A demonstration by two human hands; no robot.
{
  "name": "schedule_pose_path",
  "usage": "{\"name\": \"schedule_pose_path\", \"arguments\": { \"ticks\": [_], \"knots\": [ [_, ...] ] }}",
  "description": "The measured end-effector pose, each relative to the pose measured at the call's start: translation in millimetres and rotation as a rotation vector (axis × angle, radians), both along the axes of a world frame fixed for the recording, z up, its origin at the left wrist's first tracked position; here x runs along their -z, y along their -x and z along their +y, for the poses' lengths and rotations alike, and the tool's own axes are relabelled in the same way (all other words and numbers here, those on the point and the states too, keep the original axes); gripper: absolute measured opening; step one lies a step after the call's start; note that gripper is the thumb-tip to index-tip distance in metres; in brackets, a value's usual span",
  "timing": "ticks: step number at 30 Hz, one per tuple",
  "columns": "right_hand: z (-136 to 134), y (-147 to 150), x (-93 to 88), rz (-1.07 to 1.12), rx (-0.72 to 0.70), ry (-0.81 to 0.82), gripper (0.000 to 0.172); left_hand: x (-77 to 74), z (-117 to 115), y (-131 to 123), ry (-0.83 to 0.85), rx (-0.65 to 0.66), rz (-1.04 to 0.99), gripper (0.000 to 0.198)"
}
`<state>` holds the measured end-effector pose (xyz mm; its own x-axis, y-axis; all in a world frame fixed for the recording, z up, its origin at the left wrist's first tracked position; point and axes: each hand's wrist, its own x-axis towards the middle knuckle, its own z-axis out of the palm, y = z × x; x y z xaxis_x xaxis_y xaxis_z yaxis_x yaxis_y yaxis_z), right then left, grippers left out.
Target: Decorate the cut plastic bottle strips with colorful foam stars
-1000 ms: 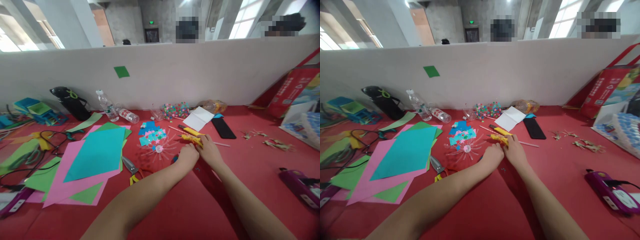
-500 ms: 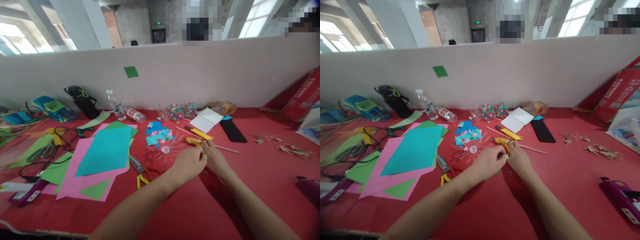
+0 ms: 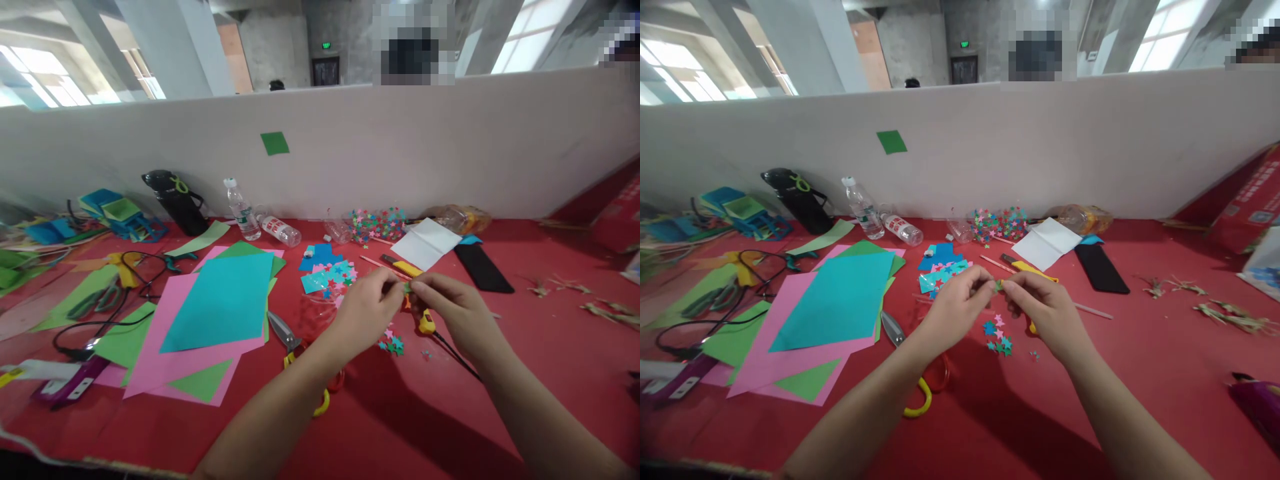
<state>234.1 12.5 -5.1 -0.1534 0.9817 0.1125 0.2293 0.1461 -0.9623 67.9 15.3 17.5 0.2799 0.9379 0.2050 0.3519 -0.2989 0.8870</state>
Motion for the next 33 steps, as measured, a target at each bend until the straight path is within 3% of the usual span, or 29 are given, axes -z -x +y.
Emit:
{"name": "schedule_pose_path", "arguments": {
  "ticks": [3, 12, 17, 23, 29, 31, 33],
  "knots": [
    [5, 7, -4.5, 0.004, -0.005, 0.025, 0.027, -3.3, 3, 6, 0.007, -0.009, -0.019, 0.016],
    [8, 7, 5.1, 0.023, -0.012, 0.093, 0.018, 3.5, 5, 15, 0.179, 0.175, -0.174, 0.014],
    [10, 9, 4.0, 0.049, -0.062, 0.173, 0.018, 7.6, 9, 14, 0.24, 0.174, -0.171, 0.012],
    [11, 13, -1.4, 0.111, -0.13, 0.155, 0.016, 7.3, 12, 14, 0.256, 0.134, -0.175, 0.012],
    [10, 7, -4.4, -0.137, -0.138, 0.058, 0.024, 7.3, 11, 15, 0.21, 0.118, -0.142, 0.015],
    [16, -4, -0.3, -0.341, -0.12, 0.043, 0.03, 7.3, 12, 16, 0.18, 0.085, -0.168, 0.017],
    [25, -18, 8.6, -0.705, -0.031, 0.056, 0.035, 5.7, 14, 21, 0.165, 0.045, -0.195, 0.019]
  ]
}}
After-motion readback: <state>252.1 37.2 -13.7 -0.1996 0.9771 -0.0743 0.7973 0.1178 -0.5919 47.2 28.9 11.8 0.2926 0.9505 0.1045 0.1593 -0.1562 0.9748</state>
